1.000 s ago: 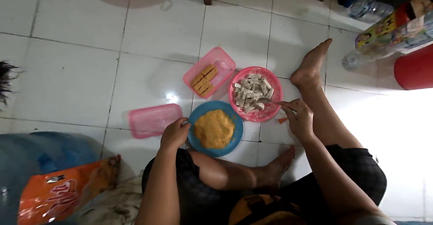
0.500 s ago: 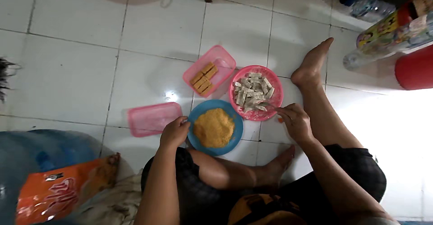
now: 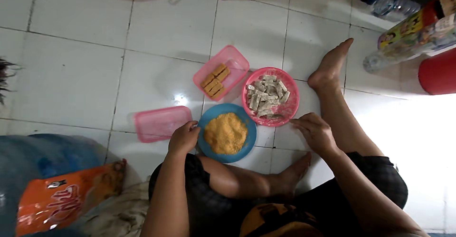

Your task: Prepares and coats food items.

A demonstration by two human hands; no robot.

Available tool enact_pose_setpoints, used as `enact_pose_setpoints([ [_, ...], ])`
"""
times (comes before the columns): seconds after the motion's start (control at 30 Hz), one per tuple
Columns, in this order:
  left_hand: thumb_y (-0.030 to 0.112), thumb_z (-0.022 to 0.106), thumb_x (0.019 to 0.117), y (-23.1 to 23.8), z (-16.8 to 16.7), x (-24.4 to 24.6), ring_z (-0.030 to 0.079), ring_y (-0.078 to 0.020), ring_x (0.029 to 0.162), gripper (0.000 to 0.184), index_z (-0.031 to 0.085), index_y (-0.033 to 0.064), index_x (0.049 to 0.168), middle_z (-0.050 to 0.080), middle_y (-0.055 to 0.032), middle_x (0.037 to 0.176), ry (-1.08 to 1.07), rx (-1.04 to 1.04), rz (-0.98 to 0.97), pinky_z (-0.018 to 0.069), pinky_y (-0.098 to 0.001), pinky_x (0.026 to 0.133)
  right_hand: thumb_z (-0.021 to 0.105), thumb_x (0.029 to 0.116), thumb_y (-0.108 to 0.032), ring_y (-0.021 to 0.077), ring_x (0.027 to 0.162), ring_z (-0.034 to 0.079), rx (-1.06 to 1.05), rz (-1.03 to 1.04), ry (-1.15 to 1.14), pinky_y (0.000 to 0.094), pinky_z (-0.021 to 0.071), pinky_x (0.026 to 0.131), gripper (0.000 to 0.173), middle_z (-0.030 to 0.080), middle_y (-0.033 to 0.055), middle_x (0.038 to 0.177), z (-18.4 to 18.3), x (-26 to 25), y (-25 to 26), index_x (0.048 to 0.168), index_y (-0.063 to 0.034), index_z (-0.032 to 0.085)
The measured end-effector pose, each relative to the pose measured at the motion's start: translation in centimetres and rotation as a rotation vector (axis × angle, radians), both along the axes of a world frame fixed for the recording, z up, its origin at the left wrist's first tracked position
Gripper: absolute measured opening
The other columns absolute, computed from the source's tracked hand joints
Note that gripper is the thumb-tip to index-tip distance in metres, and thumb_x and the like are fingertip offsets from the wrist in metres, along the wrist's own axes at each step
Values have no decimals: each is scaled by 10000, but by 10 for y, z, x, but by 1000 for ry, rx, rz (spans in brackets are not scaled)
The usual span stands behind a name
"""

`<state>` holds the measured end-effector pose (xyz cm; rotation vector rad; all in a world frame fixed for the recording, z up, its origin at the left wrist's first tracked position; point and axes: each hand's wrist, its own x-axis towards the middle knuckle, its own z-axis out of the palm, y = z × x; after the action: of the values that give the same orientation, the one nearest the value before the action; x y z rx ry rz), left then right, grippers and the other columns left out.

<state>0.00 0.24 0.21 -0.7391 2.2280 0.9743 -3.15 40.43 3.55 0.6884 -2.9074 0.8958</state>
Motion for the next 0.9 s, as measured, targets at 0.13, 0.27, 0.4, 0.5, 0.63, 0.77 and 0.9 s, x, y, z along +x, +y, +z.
enact_pose_setpoints([
  [0.13,256,423,1114,-1,-2,1,674,-394,1008,389,562,56,1417,667,-243,1175,2,0,-17,505,-615,914,636,992,-88,237,948,684,-5,-22,17,359,574,871,186,699,141,1008,2,-6,9,1085,-58,794],
  [0.27,255,434,1111,-1,-2,1,678,-381,1007,385,565,59,1414,665,-231,1189,3,2,1,515,-603,910,654,982,-94,226,944,684,-22,39,9,337,573,873,178,703,132,988,-5,-7,7,1079,-63,800],
  [0.4,258,437,1111,1,2,1,679,-385,984,384,568,65,1416,668,-232,1175,1,-2,6,510,-612,893,654,982,-91,229,939,690,-32,74,-2,343,577,872,174,707,133,979,-10,-9,5,1072,-58,800],
  [0.5,253,438,1109,0,0,2,676,-398,989,388,564,51,1415,662,-248,1172,11,12,-6,514,-615,898,662,971,-72,242,950,698,-26,91,1,349,581,883,165,715,139,986,-10,-10,4,1060,-47,799],
  [0.63,254,437,1110,0,0,2,672,-389,998,386,566,53,1413,661,-245,1169,13,14,4,509,-611,907,659,975,-76,240,960,695,-8,68,21,346,577,885,172,715,133,993,-8,-9,4,1072,-60,799],
  [0.77,262,435,1107,-3,-3,3,669,-406,1020,396,563,55,1420,662,-253,1176,17,27,1,500,-628,921,646,983,-85,241,962,687,-43,-13,5,356,567,894,174,714,142,1000,-4,-5,3,1059,-38,796],
  [0.9,266,441,1107,-2,-3,0,674,-387,1007,391,567,68,1420,669,-235,1169,-3,16,0,508,-610,912,638,989,-66,240,974,691,-64,-32,-31,368,573,907,173,711,145,1014,-17,-7,3,1066,-28,788],
])
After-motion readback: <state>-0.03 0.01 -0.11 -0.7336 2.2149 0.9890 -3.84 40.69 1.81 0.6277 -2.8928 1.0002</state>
